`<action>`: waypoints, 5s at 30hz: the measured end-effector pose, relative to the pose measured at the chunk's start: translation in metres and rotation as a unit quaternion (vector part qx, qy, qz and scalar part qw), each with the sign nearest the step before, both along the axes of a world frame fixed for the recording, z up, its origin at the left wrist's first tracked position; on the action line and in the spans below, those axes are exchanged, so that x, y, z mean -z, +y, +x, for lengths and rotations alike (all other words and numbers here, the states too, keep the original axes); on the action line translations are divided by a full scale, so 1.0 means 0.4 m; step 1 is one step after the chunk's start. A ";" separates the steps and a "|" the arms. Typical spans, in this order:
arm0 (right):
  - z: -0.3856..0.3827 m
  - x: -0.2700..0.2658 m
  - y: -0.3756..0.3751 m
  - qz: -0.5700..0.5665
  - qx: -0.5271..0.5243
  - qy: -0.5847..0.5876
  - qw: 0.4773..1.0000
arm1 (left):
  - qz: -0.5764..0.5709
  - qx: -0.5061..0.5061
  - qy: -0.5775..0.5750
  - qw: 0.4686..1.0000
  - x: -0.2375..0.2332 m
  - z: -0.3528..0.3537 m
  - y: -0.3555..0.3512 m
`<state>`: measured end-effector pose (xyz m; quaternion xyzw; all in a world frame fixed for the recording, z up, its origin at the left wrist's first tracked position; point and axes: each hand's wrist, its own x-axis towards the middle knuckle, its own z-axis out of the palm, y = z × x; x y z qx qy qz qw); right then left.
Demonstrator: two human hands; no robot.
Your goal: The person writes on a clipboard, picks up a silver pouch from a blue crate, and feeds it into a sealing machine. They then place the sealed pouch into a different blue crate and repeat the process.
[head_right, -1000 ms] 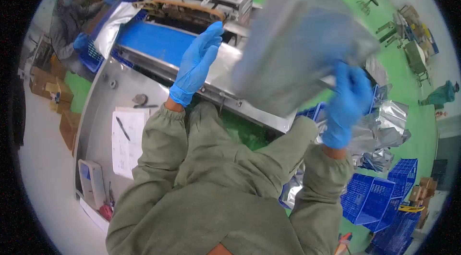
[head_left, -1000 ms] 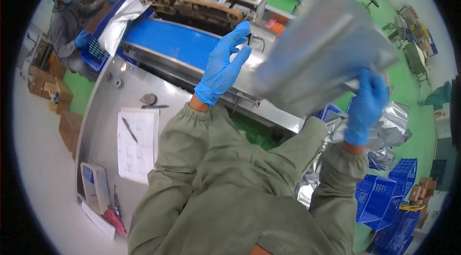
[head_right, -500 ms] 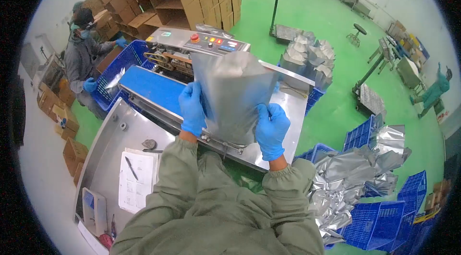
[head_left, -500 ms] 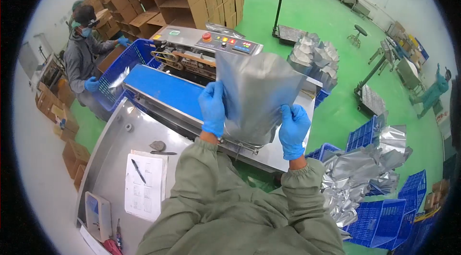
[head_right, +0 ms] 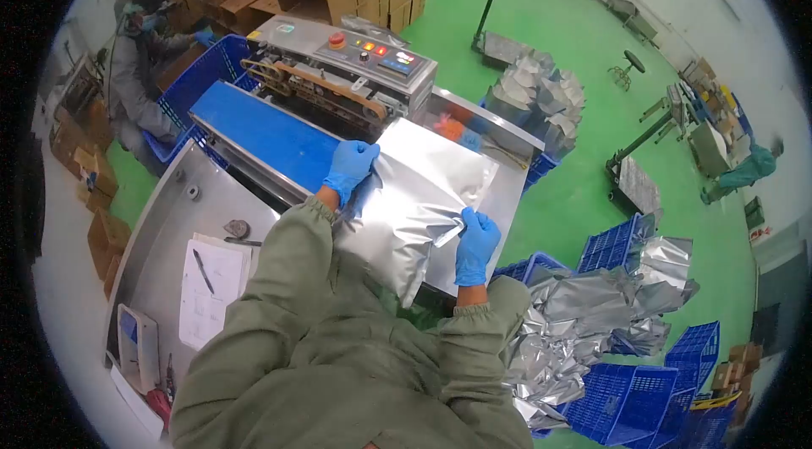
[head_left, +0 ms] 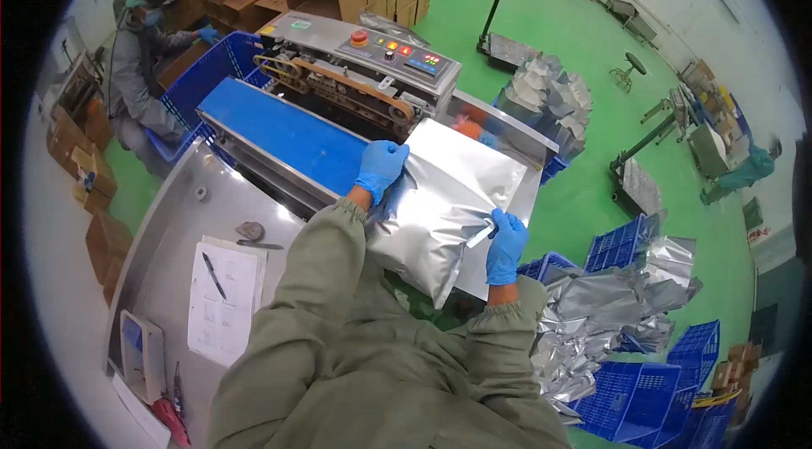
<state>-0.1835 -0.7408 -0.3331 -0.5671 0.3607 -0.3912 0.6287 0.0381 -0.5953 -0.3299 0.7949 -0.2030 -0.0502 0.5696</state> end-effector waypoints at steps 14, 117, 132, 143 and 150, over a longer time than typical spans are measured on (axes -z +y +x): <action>0.190 -0.011 0.045 -0.024 -0.255 0.091 0.962 | 0.184 0.020 -0.027 0.982 0.022 0.248 0.153; 0.488 0.052 0.160 -0.157 -0.221 0.147 0.951 | 0.192 -0.135 -0.099 0.967 -0.057 0.249 0.363; -0.295 0.126 -0.223 -0.156 0.105 0.187 0.964 | 0.050 -0.016 -0.107 0.993 -0.112 -0.184 0.293; -1.032 0.346 -0.661 -0.411 0.207 0.389 0.798 | -0.027 0.090 -0.133 0.987 -0.146 -0.264 0.182; -0.740 0.031 -0.635 -0.622 0.138 0.541 0.549 | -0.073 0.117 -0.084 0.987 -0.128 -0.265 0.196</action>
